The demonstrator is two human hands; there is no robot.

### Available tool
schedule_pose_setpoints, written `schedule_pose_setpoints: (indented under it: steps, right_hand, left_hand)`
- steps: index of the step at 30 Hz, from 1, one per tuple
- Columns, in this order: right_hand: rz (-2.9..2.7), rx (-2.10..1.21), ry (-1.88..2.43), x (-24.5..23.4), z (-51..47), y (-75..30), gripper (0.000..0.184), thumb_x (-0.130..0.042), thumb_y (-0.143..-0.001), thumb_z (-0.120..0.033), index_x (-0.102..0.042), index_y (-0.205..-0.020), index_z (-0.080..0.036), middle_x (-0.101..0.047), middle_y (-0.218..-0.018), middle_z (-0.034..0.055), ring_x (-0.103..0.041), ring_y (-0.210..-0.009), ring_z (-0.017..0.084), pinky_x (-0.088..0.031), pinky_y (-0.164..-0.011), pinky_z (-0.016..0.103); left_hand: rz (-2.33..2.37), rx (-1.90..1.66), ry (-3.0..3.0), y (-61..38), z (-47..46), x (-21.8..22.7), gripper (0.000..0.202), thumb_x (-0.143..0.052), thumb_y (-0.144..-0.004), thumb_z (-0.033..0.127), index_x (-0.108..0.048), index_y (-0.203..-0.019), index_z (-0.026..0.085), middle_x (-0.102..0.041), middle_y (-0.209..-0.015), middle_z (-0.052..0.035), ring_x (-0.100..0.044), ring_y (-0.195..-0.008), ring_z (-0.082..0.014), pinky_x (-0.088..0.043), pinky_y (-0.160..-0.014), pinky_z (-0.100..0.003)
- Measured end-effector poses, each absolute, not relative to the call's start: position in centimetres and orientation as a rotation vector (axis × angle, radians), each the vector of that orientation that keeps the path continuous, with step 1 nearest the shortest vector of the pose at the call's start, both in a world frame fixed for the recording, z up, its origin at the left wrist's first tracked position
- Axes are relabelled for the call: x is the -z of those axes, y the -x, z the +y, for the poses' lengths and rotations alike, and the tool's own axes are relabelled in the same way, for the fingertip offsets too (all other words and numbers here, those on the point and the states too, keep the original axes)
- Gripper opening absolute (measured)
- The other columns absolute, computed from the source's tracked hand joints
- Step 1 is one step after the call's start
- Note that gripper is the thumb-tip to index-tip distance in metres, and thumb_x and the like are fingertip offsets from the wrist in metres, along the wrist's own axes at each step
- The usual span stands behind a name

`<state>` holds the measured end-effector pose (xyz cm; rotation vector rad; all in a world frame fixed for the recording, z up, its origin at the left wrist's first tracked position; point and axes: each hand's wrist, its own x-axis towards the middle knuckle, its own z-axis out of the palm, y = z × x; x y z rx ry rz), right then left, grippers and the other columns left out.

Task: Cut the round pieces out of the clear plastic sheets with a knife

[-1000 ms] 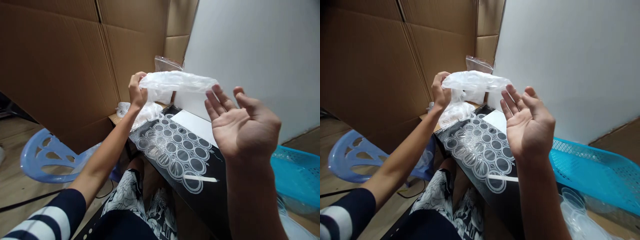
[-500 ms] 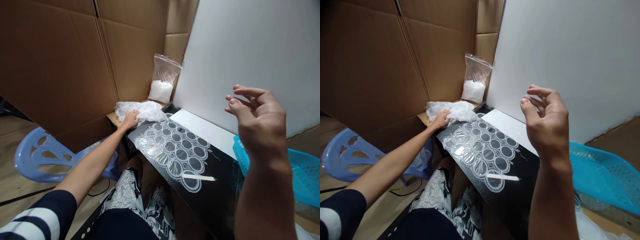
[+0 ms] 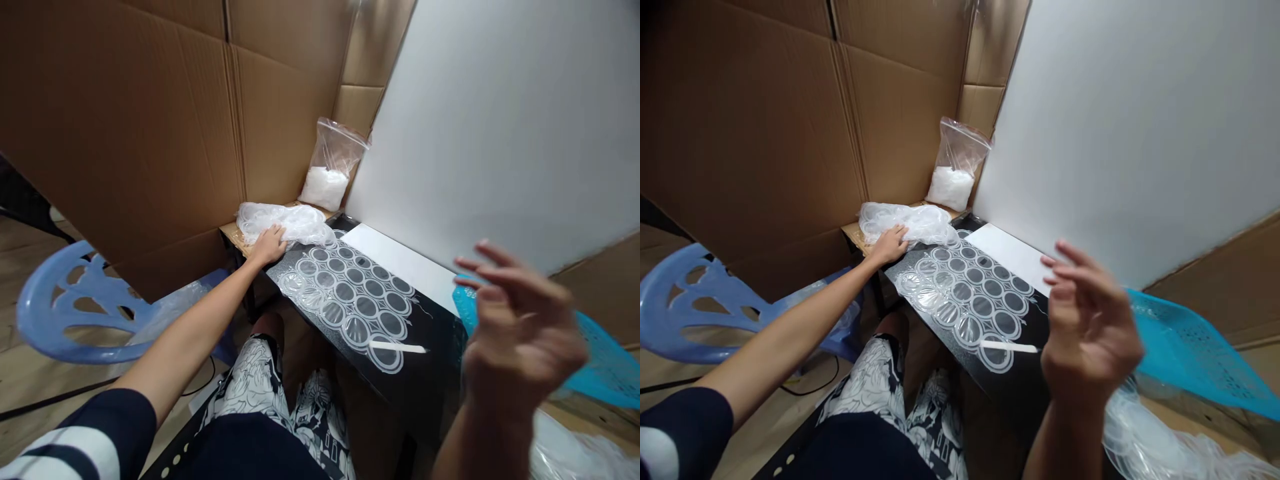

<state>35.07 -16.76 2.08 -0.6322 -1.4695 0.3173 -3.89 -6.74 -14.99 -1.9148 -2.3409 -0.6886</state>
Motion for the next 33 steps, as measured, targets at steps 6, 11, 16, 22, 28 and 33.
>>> schedule_pose_setpoints:
  steps: [6,11,16,22,28,33]
  right_hand:
    - [-1.575,-0.531,1.044,8.9,-17.5,-36.5,0.024,-0.063,-0.091,-0.038,-0.070,-0.109,-0.024,-0.067,-0.135,0.0122,-0.066,-0.121,0.034,-0.056,-0.097,0.054]
    - [-1.762,-0.413,1.281,13.5,-18.1,-39.1,0.038,-0.055,-0.094,-0.047,-0.068,-0.119,-0.023,-0.066,-0.138,0.0134,-0.064,-0.125,0.033,-0.052,-0.103,0.052]
    - [-2.020,-0.112,1.670,15.8,-17.8,-39.4,0.056,-0.038,-0.096,-0.055,-0.071,-0.126,-0.022,-0.057,-0.150,0.0141,-0.051,-0.140,0.037,-0.037,-0.112,0.064]
    - [-1.984,0.014,1.848,16.4,-17.9,-41.1,0.064,-0.029,-0.098,-0.057,-0.069,-0.130,-0.021,-0.058,-0.149,0.0142,-0.053,-0.136,0.038,-0.042,-0.105,0.059]
    - [-1.982,-0.102,1.845,15.6,-18.0,-45.4,0.053,-0.039,-0.088,-0.064,-0.077,-0.103,-0.029,-0.074,-0.115,0.0093,-0.067,-0.104,0.036,-0.044,-0.088,0.052]
    - [-2.155,-0.387,1.878,14.3,-17.3,-46.5,0.040,-0.043,-0.085,-0.057,-0.069,-0.087,-0.027,-0.073,-0.082,0.0055,-0.066,-0.073,0.027,-0.039,-0.076,0.040]
  left_hand:
    - [-2.318,0.684,1.922,3.5,-8.0,15.0,0.060,-0.049,-0.098,0.033,-0.047,-0.154,0.013,-0.043,-0.163,-0.0147,-0.034,-0.153,-0.0292,-0.024,-0.127,-0.044]
    - [-2.252,0.726,1.915,1.4,-9.8,14.2,0.061,-0.048,-0.100,0.033,-0.041,-0.158,0.016,-0.028,-0.170,-0.0151,-0.021,-0.158,-0.0332,-0.010,-0.127,-0.055]
    - [-1.874,0.910,2.496,-4.5,-14.0,13.7,0.050,-0.048,-0.103,0.043,-0.055,-0.150,0.024,-0.042,-0.163,-0.0128,-0.034,-0.154,-0.0310,-0.023,-0.125,-0.052]
    - [-1.807,0.957,2.700,-10.8,-17.7,15.1,0.055,-0.053,-0.100,0.056,-0.055,-0.149,0.032,-0.045,-0.162,-0.0079,-0.035,-0.154,-0.0306,-0.019,-0.127,-0.053]
    - [-1.964,0.617,2.696,-10.8,-15.5,14.9,0.072,-0.043,-0.098,0.068,-0.040,-0.159,0.030,-0.029,-0.169,-0.0059,-0.025,-0.158,-0.0294,-0.009,-0.129,-0.055]
    - [-2.013,0.378,2.711,-11.3,-12.9,14.1,0.080,-0.033,-0.098,0.074,-0.031,-0.163,0.028,-0.021,-0.172,-0.0047,-0.016,-0.160,-0.0282,-0.004,-0.129,-0.056]
